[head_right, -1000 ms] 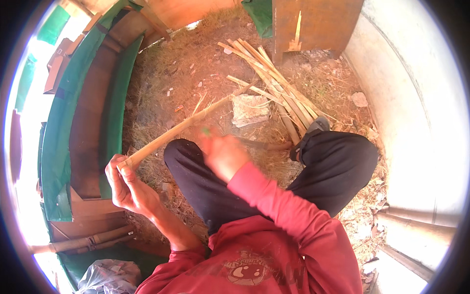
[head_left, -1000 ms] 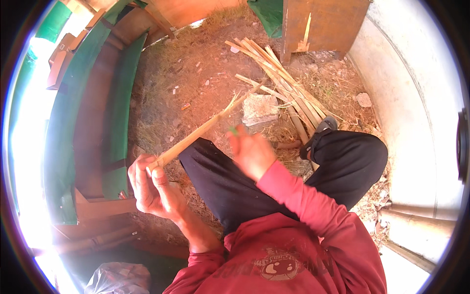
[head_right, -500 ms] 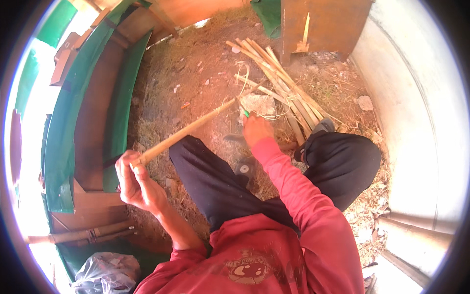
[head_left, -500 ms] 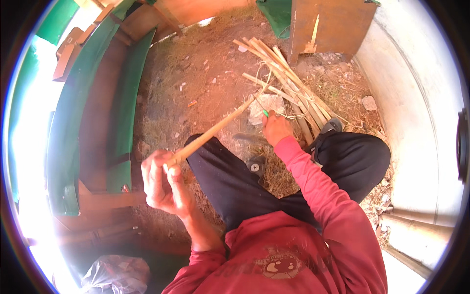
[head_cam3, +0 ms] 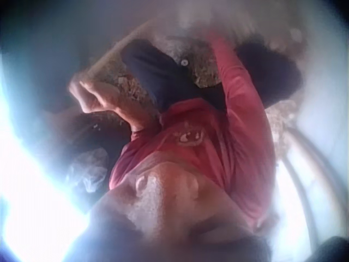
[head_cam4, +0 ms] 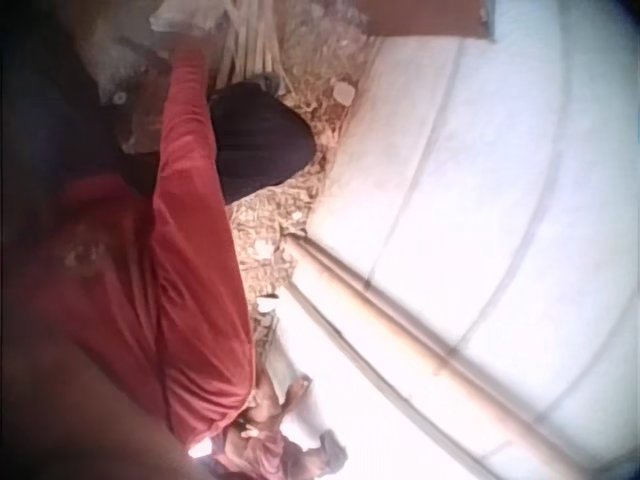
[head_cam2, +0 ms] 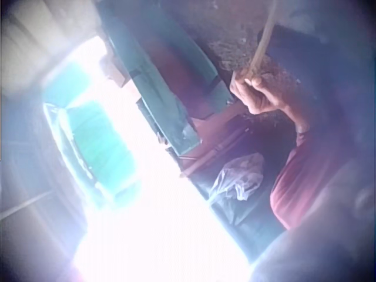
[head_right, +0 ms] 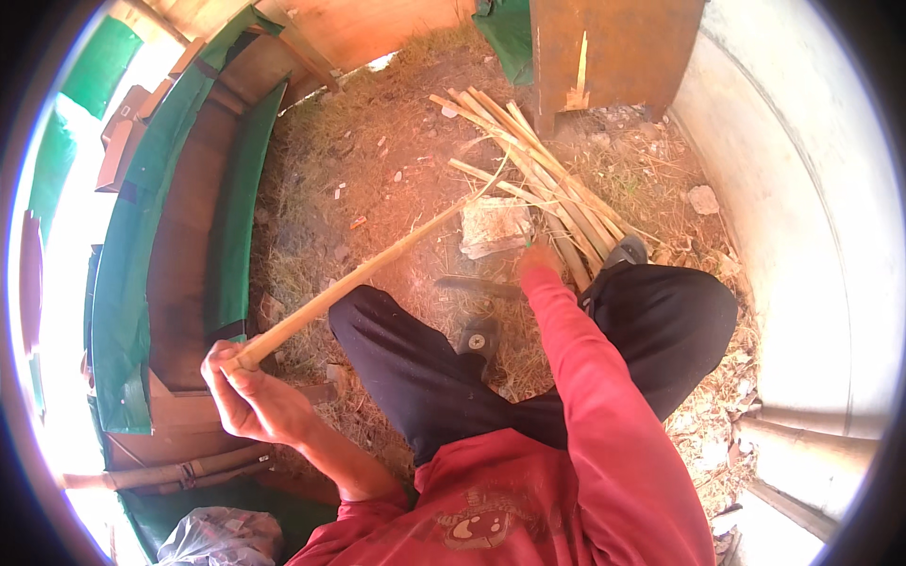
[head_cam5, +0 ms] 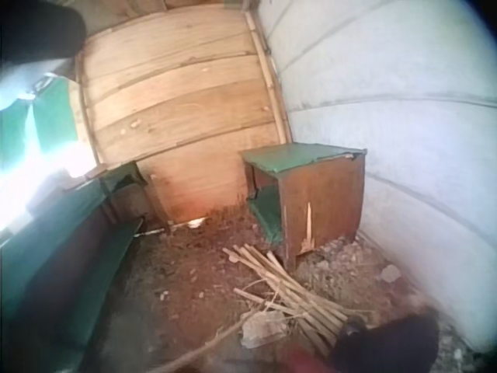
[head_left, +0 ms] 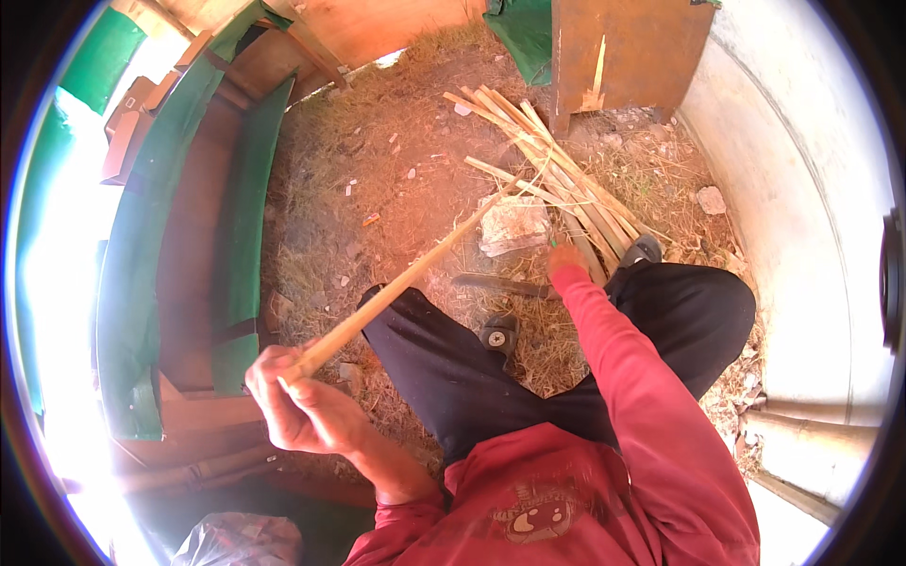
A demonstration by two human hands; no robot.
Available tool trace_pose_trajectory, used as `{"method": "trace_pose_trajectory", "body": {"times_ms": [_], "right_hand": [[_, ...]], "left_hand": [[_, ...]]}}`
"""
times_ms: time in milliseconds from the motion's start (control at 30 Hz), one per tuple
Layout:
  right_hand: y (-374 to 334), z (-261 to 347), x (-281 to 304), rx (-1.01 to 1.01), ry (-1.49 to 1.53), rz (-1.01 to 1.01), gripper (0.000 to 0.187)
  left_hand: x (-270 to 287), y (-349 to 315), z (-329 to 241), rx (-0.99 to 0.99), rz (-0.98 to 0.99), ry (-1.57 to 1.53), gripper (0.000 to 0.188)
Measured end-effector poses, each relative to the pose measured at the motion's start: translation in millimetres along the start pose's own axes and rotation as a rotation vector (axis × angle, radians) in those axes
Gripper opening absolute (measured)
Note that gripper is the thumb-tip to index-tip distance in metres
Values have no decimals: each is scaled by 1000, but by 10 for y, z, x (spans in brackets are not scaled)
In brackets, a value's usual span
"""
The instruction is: The person sits on the ground and uses a small green knife to shave and sharpen a thin wooden stick. They then switch to a long metal file to further refine the stick's surface, holding it with both hands and rubbing it back and forth.
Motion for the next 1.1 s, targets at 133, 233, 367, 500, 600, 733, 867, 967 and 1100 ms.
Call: {"method": "trace_pose_trajectory", "body": {"times_ms": [133,233,367,500,600,733,867,967,1100], "right_hand": [[-296,325,-135,236,-76,258,36],[-1210,914,776,226,439,474,45],[-2142,1347,2098,567,863,86,35],[-2700,1783,2520,829,925,-41,22],[-2811,1973,2534,863,786,-50,16],[-2743,1961,2507,798,654,-149,17],[-2562,1960,2464,768,528,-205,19],[-2324,1850,2295,717,457,-315,25],[-2656,2033,2511,852,563,-192,26]], "left_hand": [[-80,33,195,65,43,49,37],[-37,21,111,36,-54,169,42],[-1,-78,100,112,-139,142,25],[-59,-142,40,132,-146,128,13],[-181,-99,-66,106,-87,138,13],[-196,-64,-135,104,-26,241,15],[-125,-74,-81,104,-77,269,15],[-92,-77,-39,132,-89,262,14],[-63,-106,-21,177,-74,238,16]]}}
Point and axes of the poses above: each hand's wrist, its own y-axis towards the middle knuckle, its own x-axis out of the back of the hand, z = x × y, the point moved 10 cm from there along y, towards the middle knuckle, and after that the axes turned 6 degrees about -y, right-handed, at the moved point
